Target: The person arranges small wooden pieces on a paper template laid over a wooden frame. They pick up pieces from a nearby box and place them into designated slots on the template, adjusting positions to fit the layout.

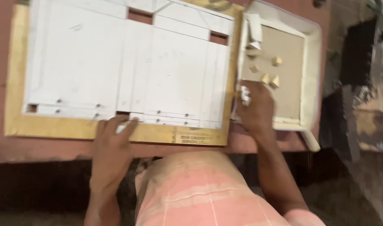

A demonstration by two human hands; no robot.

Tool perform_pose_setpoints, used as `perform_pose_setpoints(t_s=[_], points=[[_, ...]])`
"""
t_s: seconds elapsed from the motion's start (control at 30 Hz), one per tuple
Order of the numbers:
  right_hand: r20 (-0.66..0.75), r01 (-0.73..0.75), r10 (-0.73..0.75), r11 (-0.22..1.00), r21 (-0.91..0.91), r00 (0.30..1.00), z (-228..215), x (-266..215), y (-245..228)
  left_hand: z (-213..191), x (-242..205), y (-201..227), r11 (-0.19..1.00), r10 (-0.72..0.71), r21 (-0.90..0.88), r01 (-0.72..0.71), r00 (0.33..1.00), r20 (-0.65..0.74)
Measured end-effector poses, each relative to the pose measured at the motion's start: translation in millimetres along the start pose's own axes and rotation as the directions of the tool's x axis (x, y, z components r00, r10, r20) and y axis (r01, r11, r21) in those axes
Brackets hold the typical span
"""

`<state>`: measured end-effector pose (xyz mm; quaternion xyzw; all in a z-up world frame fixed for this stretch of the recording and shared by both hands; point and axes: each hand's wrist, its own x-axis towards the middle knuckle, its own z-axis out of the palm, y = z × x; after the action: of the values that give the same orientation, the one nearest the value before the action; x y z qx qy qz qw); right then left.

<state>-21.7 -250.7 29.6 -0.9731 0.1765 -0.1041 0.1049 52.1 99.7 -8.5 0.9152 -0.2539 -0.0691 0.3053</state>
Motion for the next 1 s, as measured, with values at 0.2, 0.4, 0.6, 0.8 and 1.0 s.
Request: perform_pose_setpoints(t_s=[0.2,0.4,0.6,0.8,1.0], points=[[0.137,-0.243,0.226,0.961,0.128,0.964,14,-8,38,-4,6,7,0.977,-0.066,-0.215,0.004,0.958,-0.281],[0.04,-0.149,0.154,0.799,0.583,0.987,2,-12,20,-22,-4,-11,0.633,-0.523,-0.762,0.138,0.802,-0.289],[0.273,-0.014,-0.368,0.574,0.818,0.889,20,-13,-83,-26,-8,0,0.63,-0.481,-0.722,0.285,0.874,-0.075],[0.211,0.215,-0.459,0.711,0.67,0.863,43,-11,-172,-9,-7,11,0.611,-0.458,-0.718,0.333,0.889,0.023],[0.133,0.417,-0.6,0.681,0.602,0.789,57,-3,-182,-7,-9,-9,0.565,-0.47,-0.764,0.31,0.883,0.011]])
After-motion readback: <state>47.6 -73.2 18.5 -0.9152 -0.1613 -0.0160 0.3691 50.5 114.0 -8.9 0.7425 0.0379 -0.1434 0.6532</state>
